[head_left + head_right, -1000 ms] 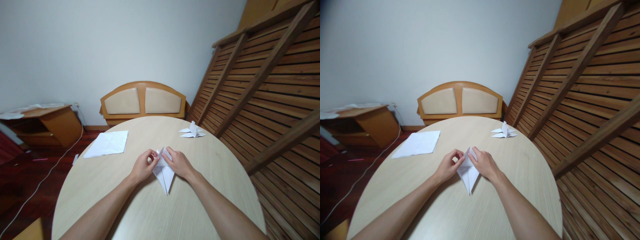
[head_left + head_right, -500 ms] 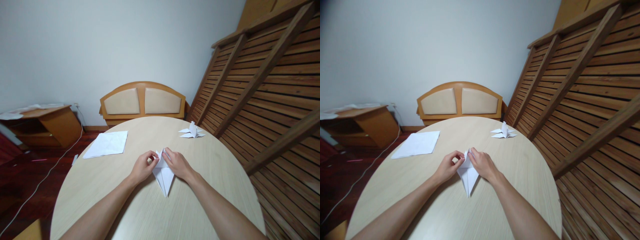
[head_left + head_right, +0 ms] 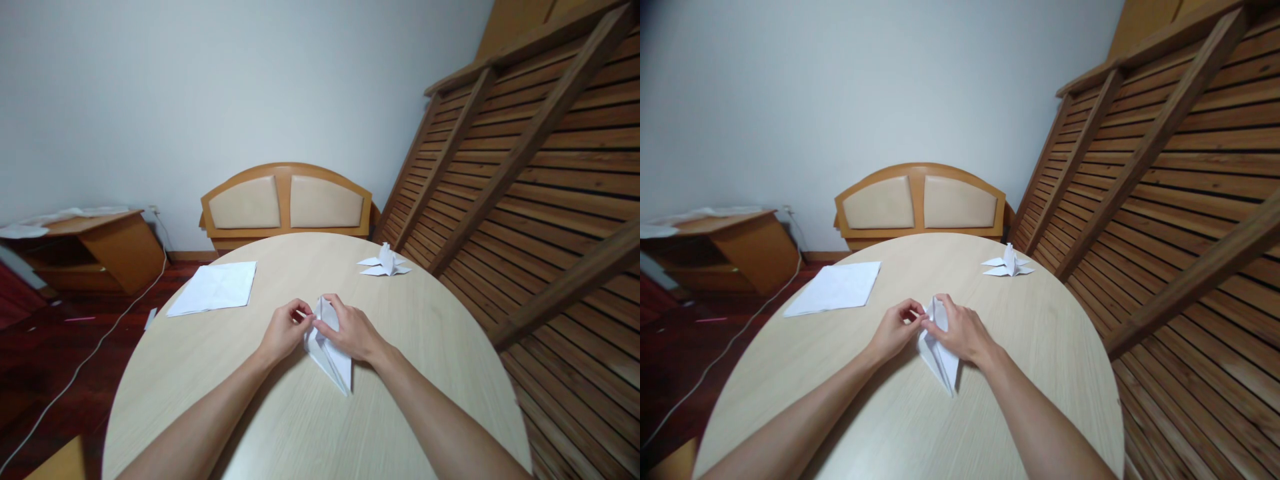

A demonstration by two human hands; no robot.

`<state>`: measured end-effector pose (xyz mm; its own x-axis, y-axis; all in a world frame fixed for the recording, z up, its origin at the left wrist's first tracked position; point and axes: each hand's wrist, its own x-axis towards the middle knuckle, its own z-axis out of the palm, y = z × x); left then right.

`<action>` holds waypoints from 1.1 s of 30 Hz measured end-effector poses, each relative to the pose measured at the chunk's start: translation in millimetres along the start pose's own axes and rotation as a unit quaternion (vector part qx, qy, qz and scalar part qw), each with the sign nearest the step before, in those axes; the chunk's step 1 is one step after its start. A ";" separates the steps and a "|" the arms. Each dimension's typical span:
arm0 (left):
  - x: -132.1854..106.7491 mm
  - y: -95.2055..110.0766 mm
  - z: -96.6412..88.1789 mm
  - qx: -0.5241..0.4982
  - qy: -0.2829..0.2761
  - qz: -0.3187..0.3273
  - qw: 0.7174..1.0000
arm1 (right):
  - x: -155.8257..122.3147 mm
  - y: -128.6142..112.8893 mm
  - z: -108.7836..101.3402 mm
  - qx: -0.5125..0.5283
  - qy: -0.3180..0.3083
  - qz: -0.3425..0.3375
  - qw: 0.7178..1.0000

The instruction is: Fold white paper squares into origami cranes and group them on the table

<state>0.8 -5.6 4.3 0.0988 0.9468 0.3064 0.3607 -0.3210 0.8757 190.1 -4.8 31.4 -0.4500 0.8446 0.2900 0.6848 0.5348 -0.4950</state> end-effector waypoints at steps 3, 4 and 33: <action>0.2 -1.1 -0.2 0.012 0.009 -0.005 1.000 | -1.1 -1.8 1.5 0.014 -0.002 -0.001 1.000; 0.2 -1.7 -0.3 0.015 0.012 -0.006 1.000 | -1.5 -2.1 2.2 0.018 -0.004 -0.003 1.000; -3.1 -5.9 -5.0 0.175 -0.038 -0.019 0.984 | 4.1 26.5 15.1 0.086 0.017 -0.007 0.996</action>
<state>-6.2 -6.7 0.0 0.1429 0.9611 0.2363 0.6609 -0.2703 0.7001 197.8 12.5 7.2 -0.4360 0.8395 0.3242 0.5695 0.5364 -0.6229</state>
